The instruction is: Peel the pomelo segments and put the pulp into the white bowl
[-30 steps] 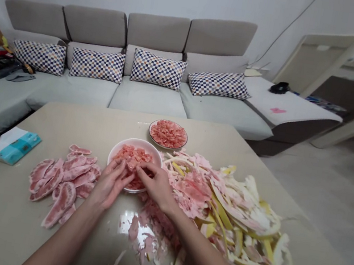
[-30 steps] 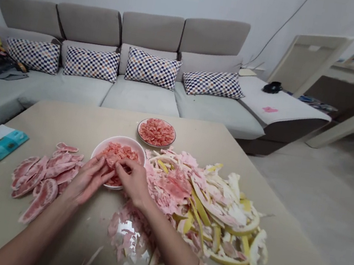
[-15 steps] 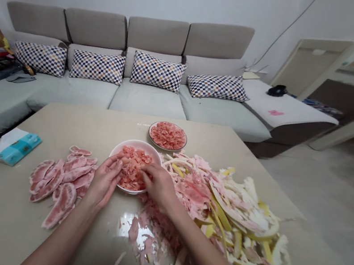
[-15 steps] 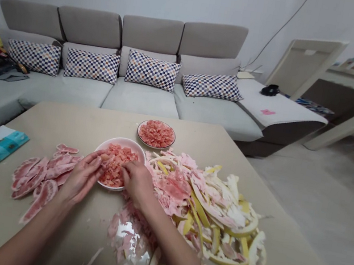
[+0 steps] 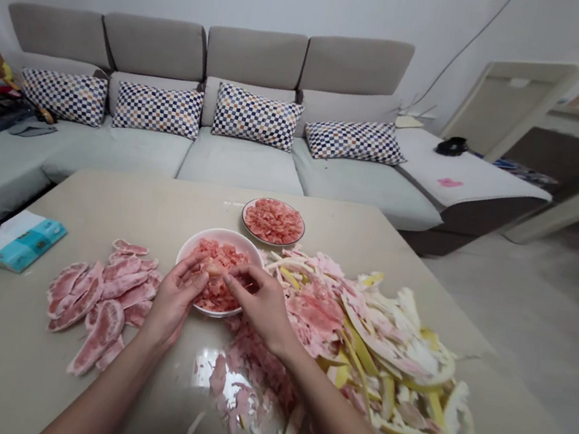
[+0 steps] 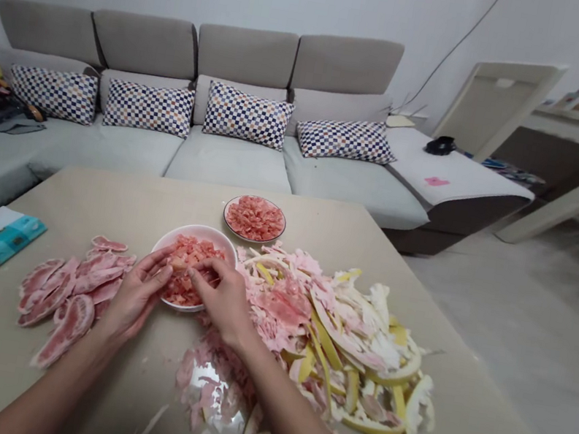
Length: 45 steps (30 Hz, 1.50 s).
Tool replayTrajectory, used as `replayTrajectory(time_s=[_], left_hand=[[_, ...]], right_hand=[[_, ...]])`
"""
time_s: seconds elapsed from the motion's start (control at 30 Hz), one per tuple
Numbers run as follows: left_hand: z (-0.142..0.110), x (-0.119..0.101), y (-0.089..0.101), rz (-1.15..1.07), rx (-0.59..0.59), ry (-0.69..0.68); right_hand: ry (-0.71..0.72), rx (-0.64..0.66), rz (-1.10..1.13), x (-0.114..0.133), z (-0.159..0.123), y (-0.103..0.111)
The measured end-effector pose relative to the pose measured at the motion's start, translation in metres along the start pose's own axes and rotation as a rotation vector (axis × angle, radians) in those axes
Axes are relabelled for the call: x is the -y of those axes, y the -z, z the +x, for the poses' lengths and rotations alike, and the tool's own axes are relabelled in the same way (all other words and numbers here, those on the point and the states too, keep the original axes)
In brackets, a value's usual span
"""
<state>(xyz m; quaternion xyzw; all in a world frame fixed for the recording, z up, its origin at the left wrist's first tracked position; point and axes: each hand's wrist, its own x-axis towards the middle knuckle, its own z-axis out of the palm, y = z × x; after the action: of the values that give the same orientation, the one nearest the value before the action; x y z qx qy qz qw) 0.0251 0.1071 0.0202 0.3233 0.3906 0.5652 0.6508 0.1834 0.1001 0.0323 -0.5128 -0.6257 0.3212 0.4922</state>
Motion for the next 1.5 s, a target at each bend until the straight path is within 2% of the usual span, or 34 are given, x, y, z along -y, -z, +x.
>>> replayTrajectory(time_s=[0.17, 0.33, 0.53, 0.67, 0.77, 0.87, 0.97, 1.13, 1.23, 1.33, 1.43, 1.5], left_hand=[[-0.001, 0.001, 0.001, 0.156, 0.057, -0.066], [-0.001, 0.000, 0.001, 0.271, 0.039, -0.120], [-0.005, -0.002, -0.004, 0.334, 0.004, -0.213], [-0.008, 0.002, -0.004, 0.258, -0.010, -0.194], [-0.007, 0.006, -0.002, 0.232, -0.014, -0.185], [-0.005, 0.011, 0.001, 0.243, 0.010, -0.164], [-0.006, 0.015, 0.002, 0.171, 0.037, -0.086], [-0.010, 0.014, 0.000, -0.004, 0.030, 0.024], [-0.012, 0.009, 0.000, -0.071, 0.078, 0.087], [-0.014, 0.001, 0.002, -0.096, 0.185, 0.170], [-0.016, -0.005, 0.003, -0.124, 0.268, 0.232], [-0.016, -0.006, 0.003, -0.142, 0.280, 0.249]], right_hand=[[0.066, -0.042, -0.053, 0.003, -0.001, -0.001], [0.162, -0.035, -0.115, -0.001, -0.003, -0.002], [0.239, -0.050, -0.201, -0.004, -0.006, -0.002], [0.249, -0.067, -0.222, -0.001, -0.007, -0.004], [0.182, -0.104, -0.157, 0.005, -0.007, -0.006], [-0.014, -0.107, -0.015, 0.007, -0.006, -0.007], [-0.212, -0.074, 0.170, 0.002, -0.002, -0.008], [-0.361, -0.046, 0.376, -0.008, 0.001, -0.007], [-0.393, 0.031, 0.456, -0.007, 0.001, -0.007], [-0.374, 0.096, 0.512, -0.005, -0.001, -0.005], [-0.297, 0.123, 0.467, -0.002, -0.003, -0.002], [-0.243, 0.147, 0.399, 0.001, -0.005, -0.001]])
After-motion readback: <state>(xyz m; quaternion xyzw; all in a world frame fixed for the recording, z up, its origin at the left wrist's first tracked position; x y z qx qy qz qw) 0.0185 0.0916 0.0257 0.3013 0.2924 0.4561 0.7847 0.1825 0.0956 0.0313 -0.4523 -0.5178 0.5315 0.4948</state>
